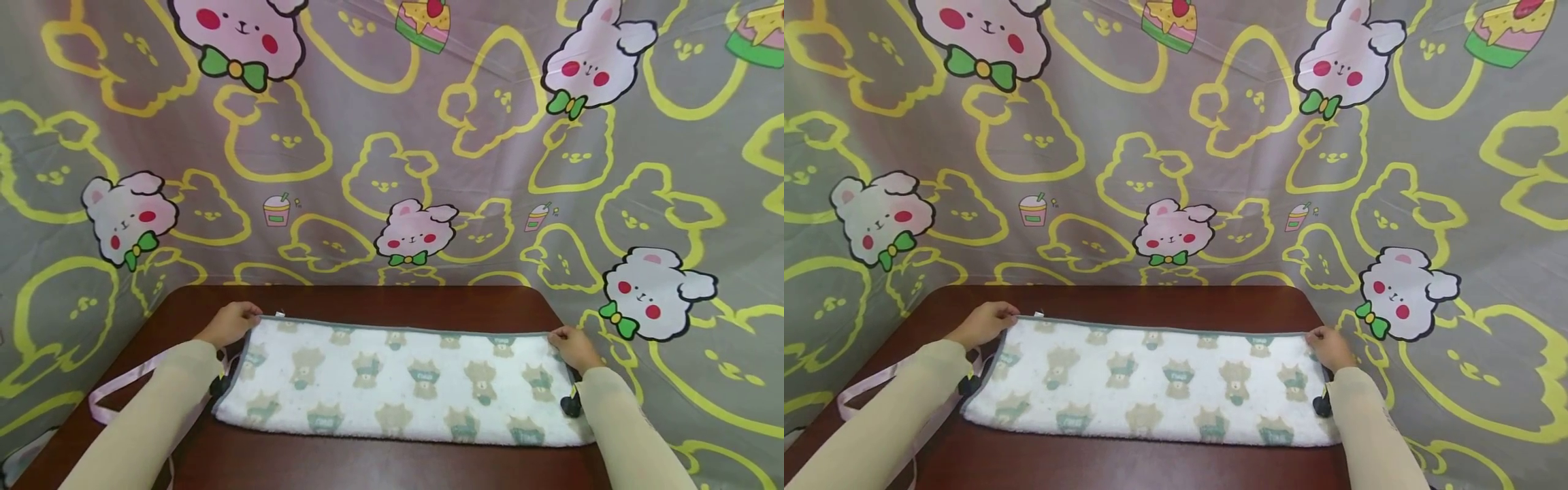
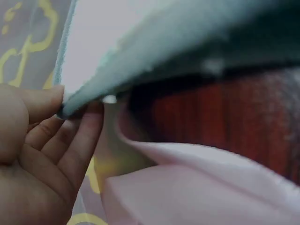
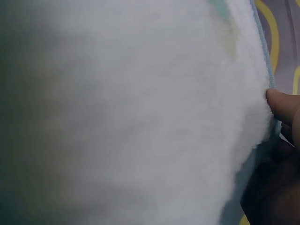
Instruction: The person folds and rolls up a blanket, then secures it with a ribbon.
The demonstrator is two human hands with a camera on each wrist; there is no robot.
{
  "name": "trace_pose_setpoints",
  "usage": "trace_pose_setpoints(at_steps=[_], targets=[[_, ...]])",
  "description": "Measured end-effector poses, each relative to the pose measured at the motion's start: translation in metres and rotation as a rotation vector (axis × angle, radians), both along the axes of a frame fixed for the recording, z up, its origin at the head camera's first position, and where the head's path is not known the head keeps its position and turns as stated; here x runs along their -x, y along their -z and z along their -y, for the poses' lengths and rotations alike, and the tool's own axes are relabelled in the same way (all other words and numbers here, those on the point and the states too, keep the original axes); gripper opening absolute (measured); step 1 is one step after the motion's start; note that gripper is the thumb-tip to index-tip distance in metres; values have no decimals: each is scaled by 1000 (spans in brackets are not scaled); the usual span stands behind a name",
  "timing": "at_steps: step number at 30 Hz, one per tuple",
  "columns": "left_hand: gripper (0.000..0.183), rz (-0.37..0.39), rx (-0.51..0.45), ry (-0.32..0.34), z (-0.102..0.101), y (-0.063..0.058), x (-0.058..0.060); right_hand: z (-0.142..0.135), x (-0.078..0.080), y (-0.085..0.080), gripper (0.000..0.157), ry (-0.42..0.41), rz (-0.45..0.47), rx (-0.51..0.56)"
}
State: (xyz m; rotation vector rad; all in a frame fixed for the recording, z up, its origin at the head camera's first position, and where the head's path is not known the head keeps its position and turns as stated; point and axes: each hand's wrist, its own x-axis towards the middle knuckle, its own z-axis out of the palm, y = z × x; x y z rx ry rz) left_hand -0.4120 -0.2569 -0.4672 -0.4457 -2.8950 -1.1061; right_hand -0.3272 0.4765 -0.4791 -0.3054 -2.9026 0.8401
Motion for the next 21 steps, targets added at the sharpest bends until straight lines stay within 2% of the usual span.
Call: trace_pose_setpoints(at_steps=[4,13,18,21], targets=[[22,-18,23,-9,-3,4,-1,0,2,4,33,4,27,-10],[12,-40,29,-9,-12,0,4,2,2,5,39,-1,91,-1],[11,8,34,10,-12,4,5,8,2,5,39,-4,107,-34],[12,46,-3,39,-9,9,5,12,2,5,38,-21,110,-45]])
